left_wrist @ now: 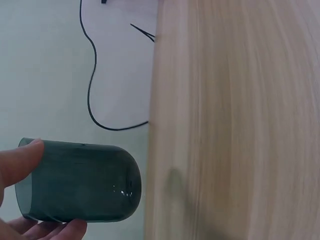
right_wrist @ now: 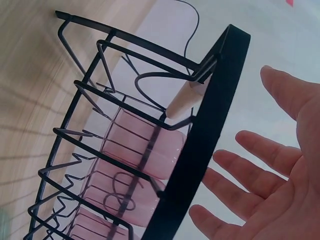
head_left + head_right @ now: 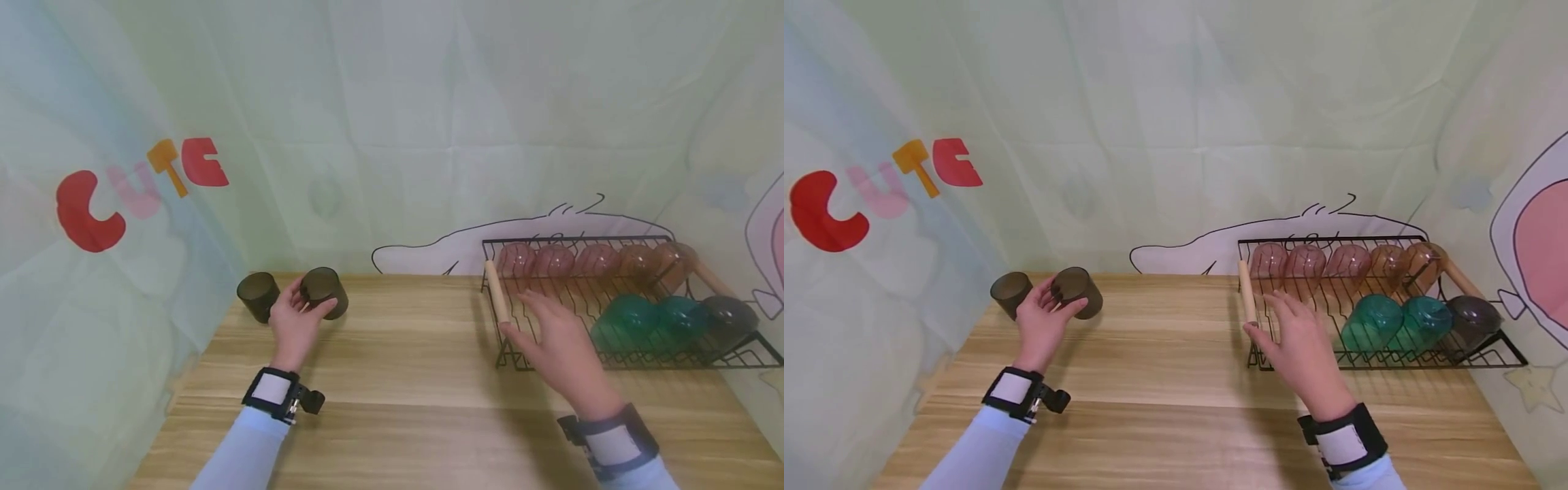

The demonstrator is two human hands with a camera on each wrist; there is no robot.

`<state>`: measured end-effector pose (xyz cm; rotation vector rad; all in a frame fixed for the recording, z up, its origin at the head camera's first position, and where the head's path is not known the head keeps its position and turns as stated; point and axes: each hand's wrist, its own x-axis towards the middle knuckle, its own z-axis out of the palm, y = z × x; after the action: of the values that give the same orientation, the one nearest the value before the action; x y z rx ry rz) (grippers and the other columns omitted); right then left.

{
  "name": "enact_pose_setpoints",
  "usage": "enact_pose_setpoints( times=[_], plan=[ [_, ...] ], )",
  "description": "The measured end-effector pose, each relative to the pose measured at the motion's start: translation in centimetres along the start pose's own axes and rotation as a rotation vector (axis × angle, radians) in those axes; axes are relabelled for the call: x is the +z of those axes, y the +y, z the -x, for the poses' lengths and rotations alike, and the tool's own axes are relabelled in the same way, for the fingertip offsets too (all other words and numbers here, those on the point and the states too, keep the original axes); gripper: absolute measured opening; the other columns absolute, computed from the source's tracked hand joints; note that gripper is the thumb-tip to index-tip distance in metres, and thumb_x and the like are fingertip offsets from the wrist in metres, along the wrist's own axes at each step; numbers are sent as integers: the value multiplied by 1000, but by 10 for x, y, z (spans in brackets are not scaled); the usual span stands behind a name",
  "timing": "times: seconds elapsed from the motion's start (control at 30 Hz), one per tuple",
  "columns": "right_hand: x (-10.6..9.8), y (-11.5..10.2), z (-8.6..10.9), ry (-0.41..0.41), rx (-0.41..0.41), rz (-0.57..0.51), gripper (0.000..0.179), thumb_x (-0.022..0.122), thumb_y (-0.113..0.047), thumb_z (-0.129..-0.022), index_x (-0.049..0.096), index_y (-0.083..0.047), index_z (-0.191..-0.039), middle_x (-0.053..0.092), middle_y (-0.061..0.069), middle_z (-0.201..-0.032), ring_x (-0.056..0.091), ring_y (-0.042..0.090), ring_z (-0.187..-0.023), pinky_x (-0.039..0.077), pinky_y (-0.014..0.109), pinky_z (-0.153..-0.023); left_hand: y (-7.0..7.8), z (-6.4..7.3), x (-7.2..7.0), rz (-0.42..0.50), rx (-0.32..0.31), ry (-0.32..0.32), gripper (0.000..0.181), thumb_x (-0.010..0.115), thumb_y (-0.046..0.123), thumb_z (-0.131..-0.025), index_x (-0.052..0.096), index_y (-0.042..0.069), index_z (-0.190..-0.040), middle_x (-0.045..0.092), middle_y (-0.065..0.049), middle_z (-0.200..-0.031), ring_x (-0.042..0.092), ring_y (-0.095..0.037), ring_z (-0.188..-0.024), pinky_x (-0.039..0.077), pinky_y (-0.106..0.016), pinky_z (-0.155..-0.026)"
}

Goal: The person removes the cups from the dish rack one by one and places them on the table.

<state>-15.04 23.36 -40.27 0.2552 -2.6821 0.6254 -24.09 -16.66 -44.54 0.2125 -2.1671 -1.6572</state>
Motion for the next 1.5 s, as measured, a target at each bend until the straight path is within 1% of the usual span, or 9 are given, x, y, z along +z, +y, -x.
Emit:
enact_pose_setpoints(
  times=[0.33, 0.43, 0.57, 0.67, 0.83, 1.07, 1.27, 1.4, 1.5],
  plan=[
    [2, 4, 1, 12, -1, 18, 68, 56, -58, -85, 48, -11, -134, 43, 15, -137, 39, 34, -124, 32, 55, -98, -25, -17, -6, -61, -40, 33, 78, 83, 23, -68, 44, 4, -134, 48, -15, -124, 48, -25, -112, 45, -30, -87],
    [2, 3, 1, 12, -2, 14, 68, 57, -57, -85, 48, -11, -133, 43, 15, -137, 38, 34, -125, 31, 56, -98, -30, -18, -9, -91, -51, 44, 79, 82, 26, -69, 44, 4, -134, 49, -14, -124, 48, -25, -111, 43, -32, -89],
    [2, 5, 1, 12, -6, 14, 66, 59, -55, -85, 48, -11, -133, 43, 14, -137, 38, 34, -125, 31, 55, -98, -34, -20, -10, -128, -40, 45, 79, 82, 27, -69, 44, 4, -134, 49, -14, -124, 49, -25, -111, 41, -33, -91],
    [4, 6, 1, 12, -7, 18, 66, 59, -56, -85, 48, -12, -133, 42, 14, -138, 39, 33, -124, 32, 54, -98, -38, -21, -11, -152, -36, 39, 79, 82, 26, -70, 43, 3, -135, 49, -14, -124, 49, -25, -111, 41, -34, -91],
    [7, 7, 2, 9, -10, 18, 65, 59, -56, -85, 49, -13, -133, 42, 13, -139, 38, 34, -124, 31, 55, -98, -43, -23, -11, -194, -37, 59, 78, 82, 25, -69, 44, 2, -133, 51, -15, -122, 50, -24, -108, 42, -33, -90],
    [6, 7, 1, 21, -22, 28, 64, 60, -53, -85, 49, -12, -133, 42, 14, -138, 38, 34, -125, 30, 56, -99, -45, -26, -10, -204, -23, 36, 80, 79, 30, -73, 39, 2, -136, 47, -16, -127, 48, -26, -111, 42, -36, -91],
    [5, 6, 0, 20, -25, 24, 63, 62, -52, -84, 50, -13, -132, 42, 12, -138, 38, 33, -125, 31, 55, -99, -43, -24, -10, -197, -33, 27, 86, 79, 30, -73, 32, 3, -140, 42, -17, -133, 45, -29, -116, 40, -37, -94],
    [2, 6, 0, 8, -17, 20, 64, 60, -54, -84, 49, -13, -133, 41, 12, -139, 37, 32, -126, 31, 54, -99, -35, -19, -11, -211, -32, 10, 92, 78, 34, -74, 25, 4, -143, 36, -18, -139, 40, -30, -122, 36, -37, -97],
    [-1, 7, -1, 9, -19, 28, 67, 60, -56, -84, 49, -11, -133, 42, 14, -138, 37, 33, -126, 31, 55, -98, -26, -14, -12, -242, -6, 8, 91, 75, 37, -76, 24, 4, -143, 32, -16, -143, 35, -29, -127, 33, -38, -100]
  ],
)
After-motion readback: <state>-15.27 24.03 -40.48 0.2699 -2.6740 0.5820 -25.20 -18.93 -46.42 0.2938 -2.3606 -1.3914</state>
